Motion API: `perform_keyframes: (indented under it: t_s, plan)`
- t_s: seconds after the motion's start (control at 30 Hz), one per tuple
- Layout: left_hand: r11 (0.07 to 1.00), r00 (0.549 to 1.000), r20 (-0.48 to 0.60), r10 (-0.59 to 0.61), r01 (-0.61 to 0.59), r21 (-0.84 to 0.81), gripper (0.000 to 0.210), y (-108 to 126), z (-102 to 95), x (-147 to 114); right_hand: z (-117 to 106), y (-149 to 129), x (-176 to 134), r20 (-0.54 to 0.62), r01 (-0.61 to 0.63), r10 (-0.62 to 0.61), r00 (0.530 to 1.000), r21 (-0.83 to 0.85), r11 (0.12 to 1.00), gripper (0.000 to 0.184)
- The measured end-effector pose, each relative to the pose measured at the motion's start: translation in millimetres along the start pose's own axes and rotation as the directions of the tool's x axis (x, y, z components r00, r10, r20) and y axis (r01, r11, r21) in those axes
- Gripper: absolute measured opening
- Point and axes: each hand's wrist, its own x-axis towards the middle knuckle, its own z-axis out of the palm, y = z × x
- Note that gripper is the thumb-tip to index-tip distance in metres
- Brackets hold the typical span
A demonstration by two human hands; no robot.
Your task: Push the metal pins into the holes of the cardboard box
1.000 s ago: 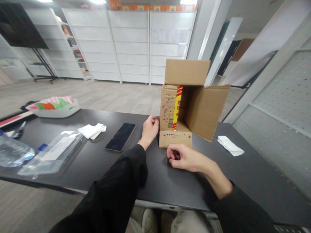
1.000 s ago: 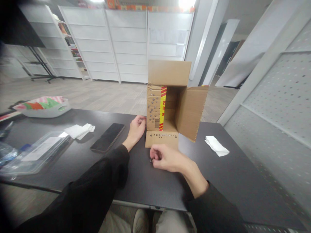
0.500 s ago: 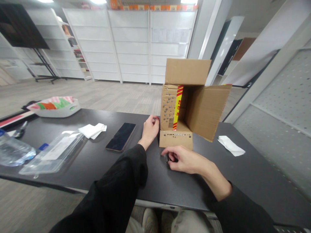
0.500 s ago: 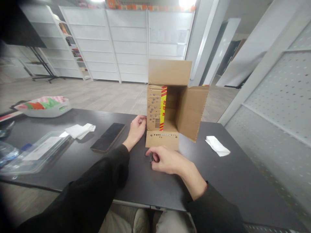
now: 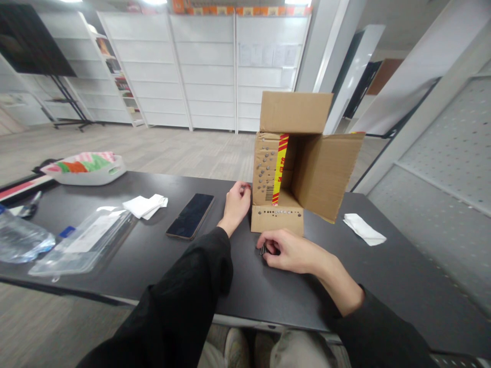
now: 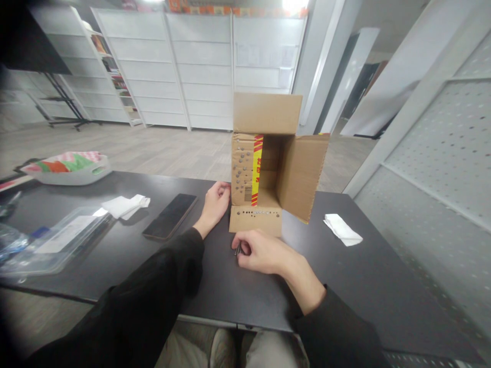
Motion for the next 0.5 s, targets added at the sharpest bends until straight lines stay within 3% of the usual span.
perform_keyframes:
  t_s: [0.5]
  plan:
    - [1.0, 1.0, 0.0, 0.003, -0.003, -0.003, 0.015, 1.0, 0.1, -0.5, -1.6, -0.7, 1.0, -0.008, 0.037, -0.037, 0.999, -0.008, 0.999, 0.015]
